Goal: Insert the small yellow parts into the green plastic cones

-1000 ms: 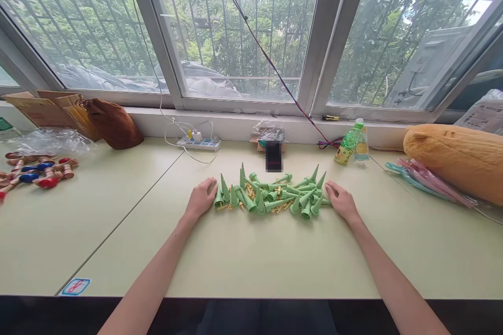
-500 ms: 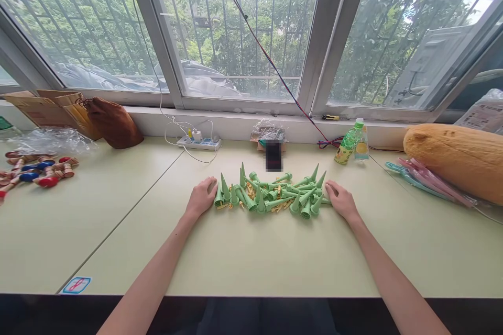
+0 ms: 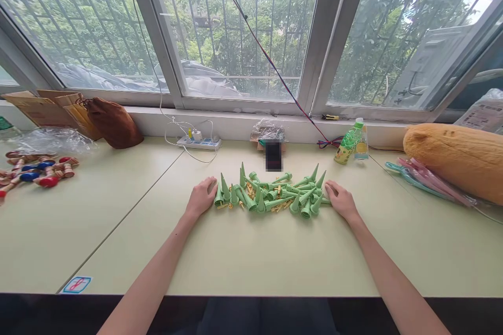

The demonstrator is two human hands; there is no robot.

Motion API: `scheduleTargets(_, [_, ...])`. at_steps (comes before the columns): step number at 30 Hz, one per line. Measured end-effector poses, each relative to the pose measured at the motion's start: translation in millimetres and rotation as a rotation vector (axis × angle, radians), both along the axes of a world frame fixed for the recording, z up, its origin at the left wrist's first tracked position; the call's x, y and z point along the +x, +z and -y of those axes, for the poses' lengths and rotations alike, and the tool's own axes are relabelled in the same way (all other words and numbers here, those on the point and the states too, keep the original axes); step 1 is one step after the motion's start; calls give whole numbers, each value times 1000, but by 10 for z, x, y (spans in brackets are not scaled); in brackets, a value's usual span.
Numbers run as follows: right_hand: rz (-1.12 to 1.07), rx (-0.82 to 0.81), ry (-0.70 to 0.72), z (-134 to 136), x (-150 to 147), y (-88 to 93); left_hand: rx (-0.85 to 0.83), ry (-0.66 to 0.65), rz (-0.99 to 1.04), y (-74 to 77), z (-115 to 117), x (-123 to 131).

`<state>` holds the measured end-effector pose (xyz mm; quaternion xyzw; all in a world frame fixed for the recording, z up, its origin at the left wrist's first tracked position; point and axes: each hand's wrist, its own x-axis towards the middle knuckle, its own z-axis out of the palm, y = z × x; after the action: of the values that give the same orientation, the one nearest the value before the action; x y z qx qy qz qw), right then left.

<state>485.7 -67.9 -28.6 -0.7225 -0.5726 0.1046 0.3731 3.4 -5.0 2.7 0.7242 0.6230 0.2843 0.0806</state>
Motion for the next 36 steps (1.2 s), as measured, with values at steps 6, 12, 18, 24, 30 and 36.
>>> scheduleTargets(6, [2, -16, 2, -2, 0, 6, -10, 1, -10, 11, 6, 6])
scheduleTargets(12, [10, -10, 7, -6, 5, -4, -2, 4, -14, 10, 7, 5])
scheduleTargets(18, [15, -4, 14, -15, 21, -19, 5, -6, -12, 18, 7, 6])
scheduleTargets(24, [14, 6, 23, -20, 43, -37, 16, 1, -9, 30, 14, 14])
scheduleTargets(30, [20, 15, 23, -28, 53, -57, 22, -8, -8, 45, 25, 21])
scheduleTargets(36, [30, 10, 26, -30, 54, -61, 11, -6, -13, 52, 32, 23])
